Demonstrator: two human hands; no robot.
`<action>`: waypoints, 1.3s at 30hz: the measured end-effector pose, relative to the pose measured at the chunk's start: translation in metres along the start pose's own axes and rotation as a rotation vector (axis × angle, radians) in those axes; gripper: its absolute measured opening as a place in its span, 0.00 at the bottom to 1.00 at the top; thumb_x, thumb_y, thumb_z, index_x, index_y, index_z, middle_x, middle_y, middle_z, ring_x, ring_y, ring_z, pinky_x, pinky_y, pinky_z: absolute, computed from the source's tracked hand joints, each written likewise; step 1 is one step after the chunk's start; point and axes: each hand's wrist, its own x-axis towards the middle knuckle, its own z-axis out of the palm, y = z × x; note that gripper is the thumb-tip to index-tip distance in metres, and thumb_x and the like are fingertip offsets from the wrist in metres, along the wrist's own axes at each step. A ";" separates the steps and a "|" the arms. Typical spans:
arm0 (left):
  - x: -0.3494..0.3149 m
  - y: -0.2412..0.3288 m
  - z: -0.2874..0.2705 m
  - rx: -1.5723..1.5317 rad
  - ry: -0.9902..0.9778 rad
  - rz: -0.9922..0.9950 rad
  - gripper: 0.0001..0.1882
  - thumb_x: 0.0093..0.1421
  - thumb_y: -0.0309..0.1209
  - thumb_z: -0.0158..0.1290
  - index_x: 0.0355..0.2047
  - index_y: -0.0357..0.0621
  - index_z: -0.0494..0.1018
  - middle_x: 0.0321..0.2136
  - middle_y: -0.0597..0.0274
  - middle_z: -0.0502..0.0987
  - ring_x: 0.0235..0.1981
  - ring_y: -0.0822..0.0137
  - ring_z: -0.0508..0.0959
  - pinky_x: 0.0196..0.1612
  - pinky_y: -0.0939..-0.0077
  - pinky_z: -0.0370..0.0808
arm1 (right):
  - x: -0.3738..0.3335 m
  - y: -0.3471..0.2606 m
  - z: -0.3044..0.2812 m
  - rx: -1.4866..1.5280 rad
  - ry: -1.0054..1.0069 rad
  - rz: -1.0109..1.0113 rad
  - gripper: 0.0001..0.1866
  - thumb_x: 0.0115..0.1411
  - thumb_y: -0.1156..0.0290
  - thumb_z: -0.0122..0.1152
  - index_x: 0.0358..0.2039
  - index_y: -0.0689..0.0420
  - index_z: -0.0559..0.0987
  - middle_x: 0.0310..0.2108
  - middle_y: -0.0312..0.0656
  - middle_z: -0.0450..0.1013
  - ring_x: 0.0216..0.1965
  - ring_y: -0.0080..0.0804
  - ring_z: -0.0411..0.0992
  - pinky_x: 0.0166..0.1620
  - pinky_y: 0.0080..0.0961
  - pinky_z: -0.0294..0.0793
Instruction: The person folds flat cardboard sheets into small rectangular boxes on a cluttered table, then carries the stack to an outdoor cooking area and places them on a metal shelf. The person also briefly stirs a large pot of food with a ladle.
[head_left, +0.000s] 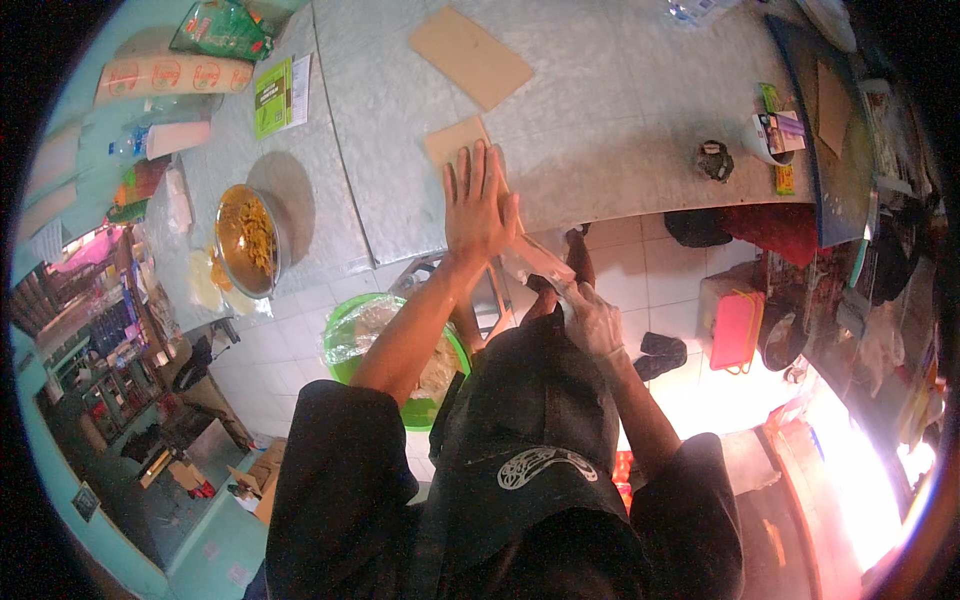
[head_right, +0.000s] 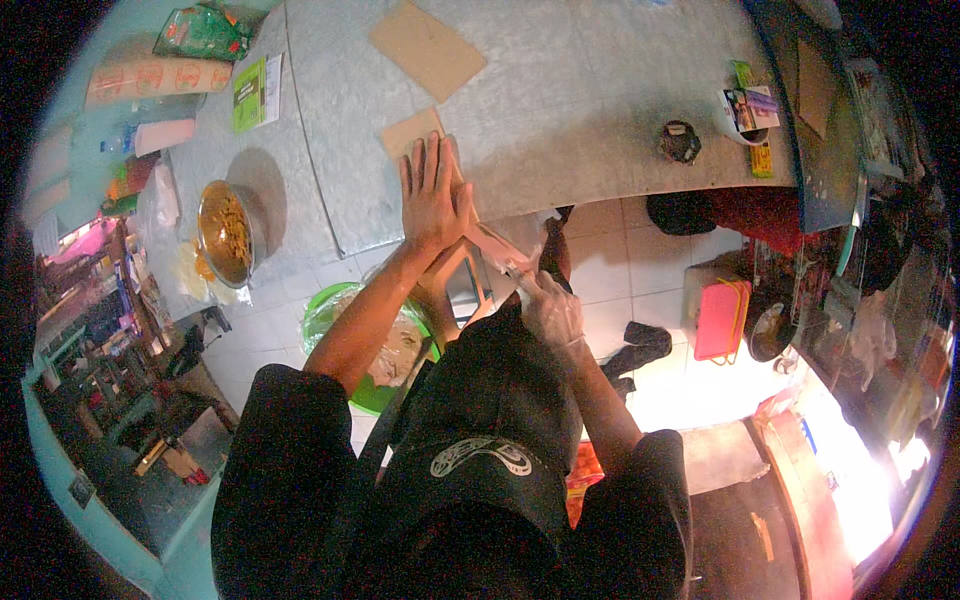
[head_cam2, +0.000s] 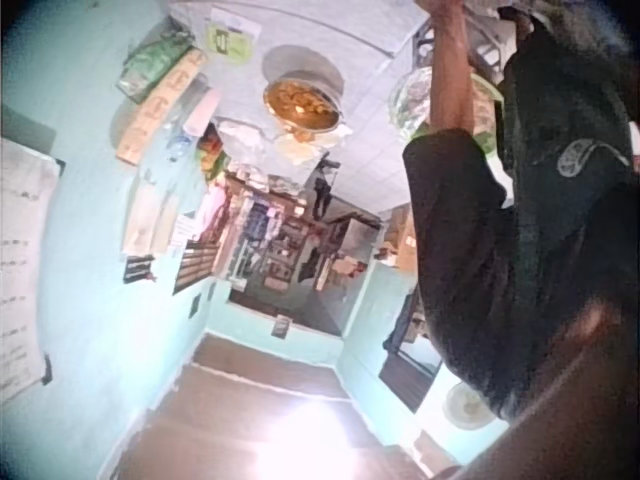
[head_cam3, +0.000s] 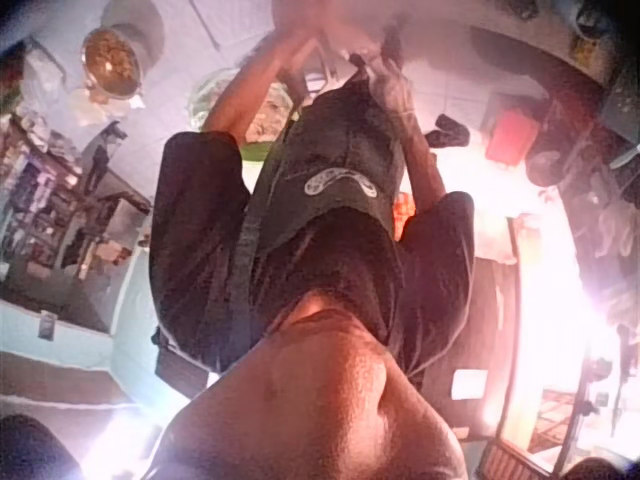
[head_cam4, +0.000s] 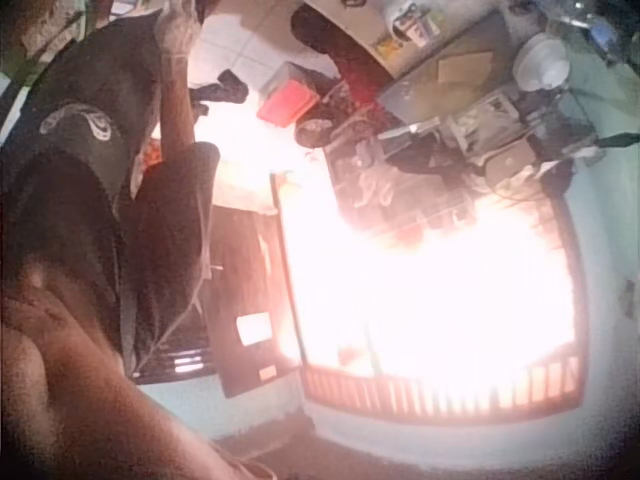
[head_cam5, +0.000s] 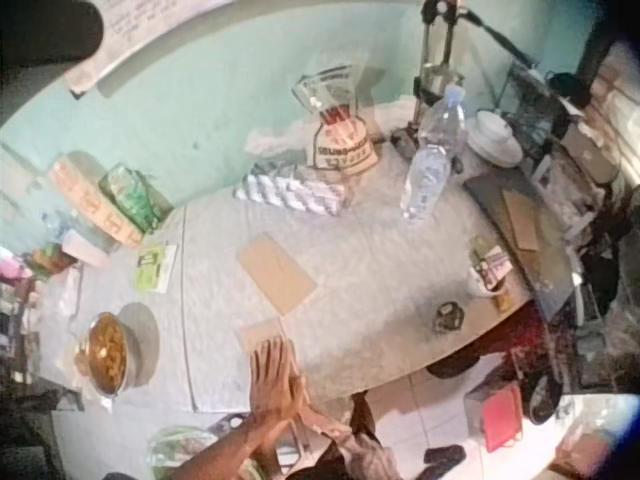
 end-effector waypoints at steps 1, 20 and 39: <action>-0.002 0.001 0.000 0.000 -0.010 -0.006 0.40 0.61 0.42 0.47 0.68 0.36 0.49 0.69 0.43 0.48 0.69 0.39 0.48 0.68 0.39 0.42 | 0.006 -0.007 -0.001 0.009 0.008 -0.029 0.28 0.54 0.74 0.58 0.56 0.39 0.74 0.31 0.45 0.71 0.30 0.46 0.76 0.29 0.41 0.77; -0.001 0.000 -0.001 0.012 -0.011 0.021 0.40 0.61 0.43 0.46 0.68 0.35 0.49 0.68 0.45 0.49 0.69 0.40 0.48 0.68 0.38 0.44 | 0.056 -0.018 -0.031 0.000 -0.087 -0.085 0.28 0.57 0.71 0.57 0.58 0.33 0.72 0.31 0.42 0.72 0.33 0.45 0.76 0.32 0.39 0.77; -0.007 -0.005 -0.014 -0.048 -0.066 0.104 0.37 0.61 0.38 0.48 0.67 0.36 0.51 0.67 0.44 0.51 0.68 0.40 0.49 0.68 0.40 0.43 | 0.037 -0.029 -0.005 0.089 0.057 -0.108 0.28 0.59 0.70 0.56 0.60 0.35 0.69 0.36 0.41 0.74 0.29 0.46 0.78 0.28 0.40 0.79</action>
